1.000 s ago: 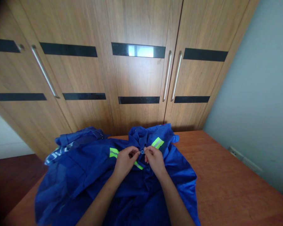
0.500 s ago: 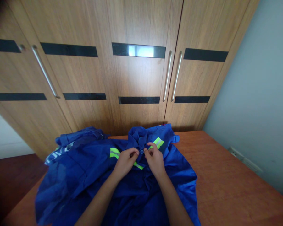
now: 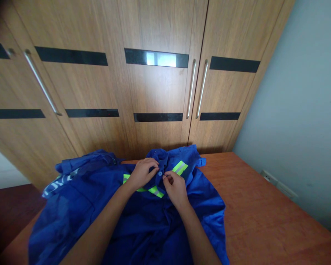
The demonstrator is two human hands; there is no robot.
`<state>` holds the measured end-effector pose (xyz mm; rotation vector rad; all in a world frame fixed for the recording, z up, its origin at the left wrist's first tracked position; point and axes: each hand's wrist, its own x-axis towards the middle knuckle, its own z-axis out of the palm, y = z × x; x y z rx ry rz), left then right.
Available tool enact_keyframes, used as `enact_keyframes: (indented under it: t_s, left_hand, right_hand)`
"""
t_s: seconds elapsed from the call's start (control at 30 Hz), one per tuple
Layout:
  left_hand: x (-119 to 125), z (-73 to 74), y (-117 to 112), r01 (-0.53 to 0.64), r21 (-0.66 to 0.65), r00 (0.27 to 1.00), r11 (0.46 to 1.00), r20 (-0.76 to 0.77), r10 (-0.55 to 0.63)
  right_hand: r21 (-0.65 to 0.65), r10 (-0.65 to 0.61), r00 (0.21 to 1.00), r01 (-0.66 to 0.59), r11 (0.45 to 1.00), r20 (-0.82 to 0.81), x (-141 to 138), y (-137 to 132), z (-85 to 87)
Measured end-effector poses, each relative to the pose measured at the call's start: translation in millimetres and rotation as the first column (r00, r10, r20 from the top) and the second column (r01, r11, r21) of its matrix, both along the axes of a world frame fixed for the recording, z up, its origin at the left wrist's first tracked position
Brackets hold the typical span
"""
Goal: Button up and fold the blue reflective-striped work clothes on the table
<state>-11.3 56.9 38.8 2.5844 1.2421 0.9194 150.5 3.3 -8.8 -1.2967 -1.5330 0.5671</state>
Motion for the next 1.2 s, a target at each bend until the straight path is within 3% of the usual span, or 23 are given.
enact_keyframes:
  t_s: [0.27, 0.4, 0.47, 0.67, 0.87, 1.0, 1.13, 1.2]
  left_hand:
    - [-9.0, 35.8, 14.1, 0.047, -0.023, 0.996, 0.999, -0.07, -0.049]
    - [-8.8, 53.6, 17.5, 0.048, -0.047, 0.991, 0.998, -0.122, -0.054]
    - [-6.9, 58.1, 20.2, 0.041, -0.078, 0.987, 0.996, -0.151, -0.053]
    - [-2.9, 54.1, 32.9, -0.082, -0.175, 0.983, 0.981, -0.177, 0.051]
    - [-7.9, 44.5, 31.7, -0.124, -0.285, 0.988, 0.95, -0.127, 0.091]
    - [-13.5, 43.3, 28.2, -0.114, -0.291, 0.988, 0.95, -0.13, 0.079]
    - [-15.6, 50.5, 35.7, -0.186, -0.193, 0.98, 0.963, -0.11, 0.167]
    - [-13.6, 56.7, 44.6, -0.252, -0.124, 0.967, 0.96, -0.081, 0.243]
  right_hand:
    - [0.191, -0.024, 0.999, 0.015, 0.981, 0.043, -2.0, -3.2, 7.6]
    - [0.127, 0.002, 0.999, 0.004, 0.992, -0.043, -6.3, -4.9, 11.4]
    - [0.117, -0.002, 1.0, 0.003, 0.993, -0.008, -9.4, -2.4, 12.8]
    - [0.226, 0.039, 0.969, -0.095, 0.969, 0.243, -20.7, 10.1, 17.5]
    - [0.251, 0.109, 0.923, -0.213, 0.944, 0.37, -25.9, 0.5, 25.9]
    - [0.249, 0.213, 0.909, -0.314, 0.916, 0.359, -16.5, -13.9, 23.5]
    - [0.235, 0.033, 0.955, -0.106, 0.966, 0.294, -4.1, -23.6, 4.4]
    - [0.198, -0.058, 0.939, -0.011, 0.98, 0.338, -2.4, -28.5, -2.6]
